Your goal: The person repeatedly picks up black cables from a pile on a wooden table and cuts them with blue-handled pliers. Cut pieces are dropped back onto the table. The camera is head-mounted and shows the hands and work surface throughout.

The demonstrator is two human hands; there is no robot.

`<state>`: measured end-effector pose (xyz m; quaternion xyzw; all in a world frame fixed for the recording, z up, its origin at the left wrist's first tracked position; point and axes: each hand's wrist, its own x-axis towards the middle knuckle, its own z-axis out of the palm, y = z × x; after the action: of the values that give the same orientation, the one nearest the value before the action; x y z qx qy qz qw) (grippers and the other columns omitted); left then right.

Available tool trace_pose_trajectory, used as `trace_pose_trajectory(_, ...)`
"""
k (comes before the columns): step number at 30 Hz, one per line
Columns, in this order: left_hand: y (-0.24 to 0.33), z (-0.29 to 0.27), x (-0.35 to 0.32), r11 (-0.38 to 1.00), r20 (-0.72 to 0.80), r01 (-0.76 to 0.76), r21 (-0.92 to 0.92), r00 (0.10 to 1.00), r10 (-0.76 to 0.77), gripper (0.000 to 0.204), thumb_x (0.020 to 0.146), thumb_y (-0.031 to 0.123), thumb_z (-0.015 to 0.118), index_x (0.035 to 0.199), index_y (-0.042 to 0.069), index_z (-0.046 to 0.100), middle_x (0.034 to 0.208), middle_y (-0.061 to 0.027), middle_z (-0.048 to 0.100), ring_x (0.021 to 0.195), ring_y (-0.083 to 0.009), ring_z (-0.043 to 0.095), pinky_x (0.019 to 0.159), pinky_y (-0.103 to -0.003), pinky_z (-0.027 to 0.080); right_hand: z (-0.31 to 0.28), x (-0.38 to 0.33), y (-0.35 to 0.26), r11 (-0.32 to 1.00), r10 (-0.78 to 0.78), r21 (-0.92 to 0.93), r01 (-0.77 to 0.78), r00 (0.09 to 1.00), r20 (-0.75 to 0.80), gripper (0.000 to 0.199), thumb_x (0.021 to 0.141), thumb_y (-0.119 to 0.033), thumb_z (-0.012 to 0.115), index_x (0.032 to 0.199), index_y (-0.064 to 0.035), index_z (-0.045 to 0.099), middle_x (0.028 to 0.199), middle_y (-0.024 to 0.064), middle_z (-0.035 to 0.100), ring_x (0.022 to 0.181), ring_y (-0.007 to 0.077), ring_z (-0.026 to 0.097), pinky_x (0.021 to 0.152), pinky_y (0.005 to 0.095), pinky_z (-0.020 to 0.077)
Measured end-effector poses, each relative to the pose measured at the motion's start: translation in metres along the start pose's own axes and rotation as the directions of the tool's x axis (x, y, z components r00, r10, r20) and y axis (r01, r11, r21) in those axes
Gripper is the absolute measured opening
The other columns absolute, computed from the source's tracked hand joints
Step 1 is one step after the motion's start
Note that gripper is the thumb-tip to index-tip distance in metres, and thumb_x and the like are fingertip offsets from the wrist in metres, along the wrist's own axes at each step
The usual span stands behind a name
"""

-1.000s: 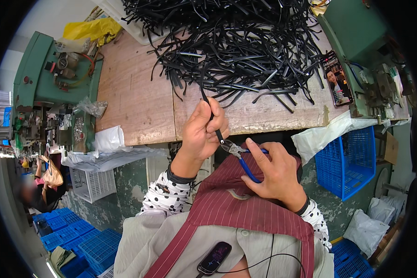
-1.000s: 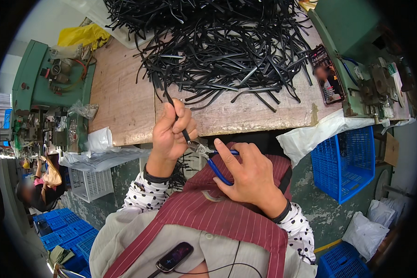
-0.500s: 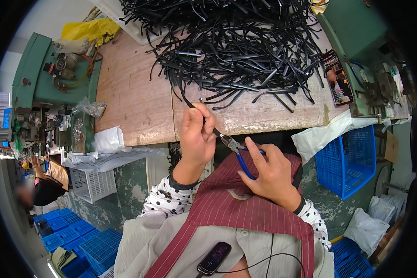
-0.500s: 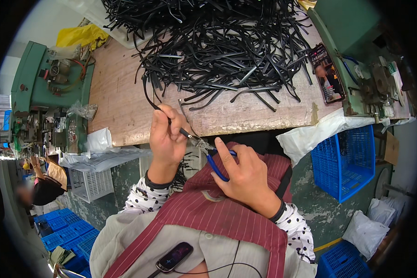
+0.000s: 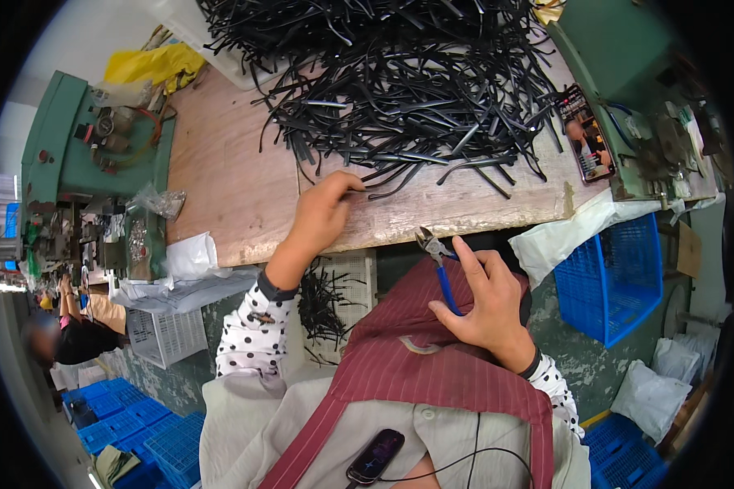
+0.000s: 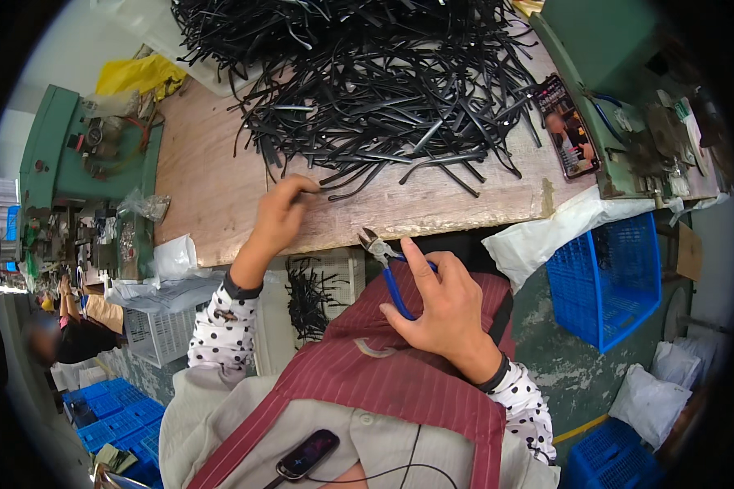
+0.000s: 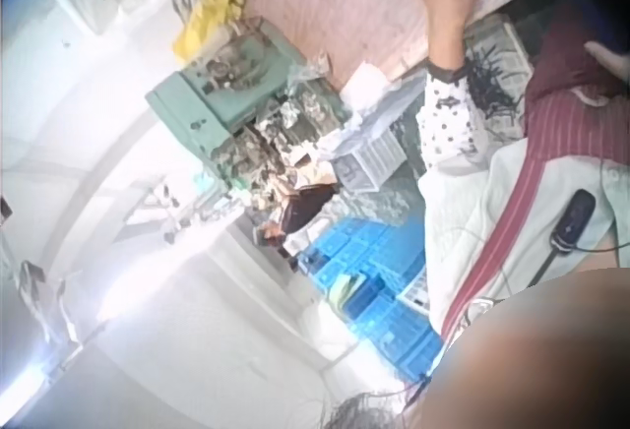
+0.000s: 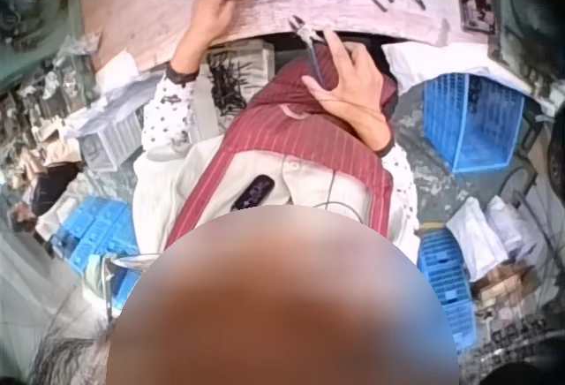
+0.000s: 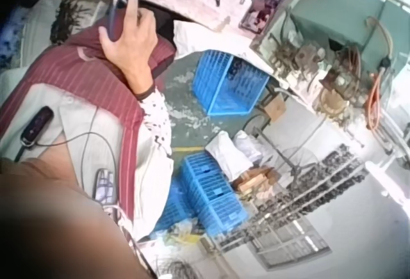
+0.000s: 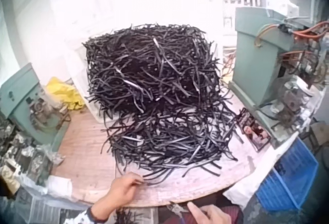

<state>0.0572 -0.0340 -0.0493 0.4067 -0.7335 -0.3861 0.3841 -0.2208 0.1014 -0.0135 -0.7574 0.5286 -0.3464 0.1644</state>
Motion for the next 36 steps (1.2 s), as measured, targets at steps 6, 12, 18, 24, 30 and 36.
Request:
trace_pose_trajectory(6,0.054,0.032,-0.005,0.303,0.005,0.100,-0.948,0.955,-0.298,0.029,0.109,0.039,0.045,0.109,0.010,0.051,0.080,0.0003,0.052,0.056,-0.0040,0.034,0.048,-0.018,0.030,-0.002,0.010,-0.009,0.998,0.001,0.067,-0.005,0.998,0.061,0.095,0.060,-0.030,0.089,0.145,-0.0089,0.053,0.096,0.0134,0.058,0.081,0.0276,0.059,0.069,0.0374,0.0512)
trace_pose_trajectory(12,0.075,0.051,-0.007,0.169,-0.091,-0.047,-0.984,0.961,-0.262,0.033,0.111,0.041,0.035,0.100,0.012,0.048,0.071,0.0024,0.040,0.053,-0.0059,0.031,0.046,-0.020,0.030,-0.004,0.016,-0.019,0.992,-0.014,0.124,-0.002,0.992,0.124,0.094,0.061,-0.032,0.089,0.144,-0.0073,0.053,0.097,0.0137,0.059,0.081,0.0279,0.060,0.070,0.0376,0.0521)
trace_pose_trajectory(18,0.083,0.058,-0.009,0.460,-0.282,-0.171,-0.872,0.941,-0.185,0.032,0.110,0.041,0.037,0.098,0.013,0.046,0.071,0.0025,0.039,0.054,-0.0055,0.031,0.047,-0.020,0.031,-0.006,0.014,-0.022,0.989,0.032,0.135,-0.060,0.978,0.204,0.094,0.063,-0.034,0.088,0.145,-0.0050,0.051,0.098,0.0148,0.057,0.081,0.0293,0.061,0.069,0.0386,0.0530)
trace_pose_trajectory(24,0.087,0.064,-0.011,0.599,-0.347,-0.192,-0.777,0.925,-0.153,0.031,0.109,0.043,0.041,0.098,0.014,0.046,0.072,0.0024,0.040,0.054,-0.0048,0.030,0.048,-0.020,0.030,-0.005,0.012,-0.017,0.972,0.032,0.219,-0.086,0.970,0.242,0.095,0.065,-0.035,0.088,0.146,-0.0039,0.050,0.096,0.0145,0.057,0.081,0.0304,0.064,0.069,0.0393,0.0544)
trace_pose_trajectory(30,0.090,0.063,-0.013,0.571,-0.280,-0.045,-0.820,0.902,-0.330,0.031,0.110,0.041,0.039,0.098,0.013,0.047,0.072,0.0031,0.040,0.054,-0.0041,0.030,0.046,-0.019,0.028,-0.002,0.008,-0.017,0.964,0.053,0.236,-0.121,0.960,0.275,0.094,0.066,-0.032,0.088,0.147,-0.0033,0.050,0.094,0.0140,0.056,0.080,0.0295,0.062,0.071,0.0386,0.0534)
trace_pose_trajectory(36,0.071,0.043,-0.003,0.159,0.082,0.119,-0.980,0.971,-0.225,0.033,0.111,0.039,0.035,0.097,0.013,0.047,0.069,0.0045,0.038,0.052,-0.0034,0.028,0.044,-0.019,0.026,-0.006,0.006,-0.013,0.969,0.000,0.240,-0.061,0.970,0.243,0.092,0.064,-0.028,0.089,0.146,-0.0043,0.052,0.097,0.0144,0.057,0.082,0.0290,0.060,0.071,0.0372,0.0505)
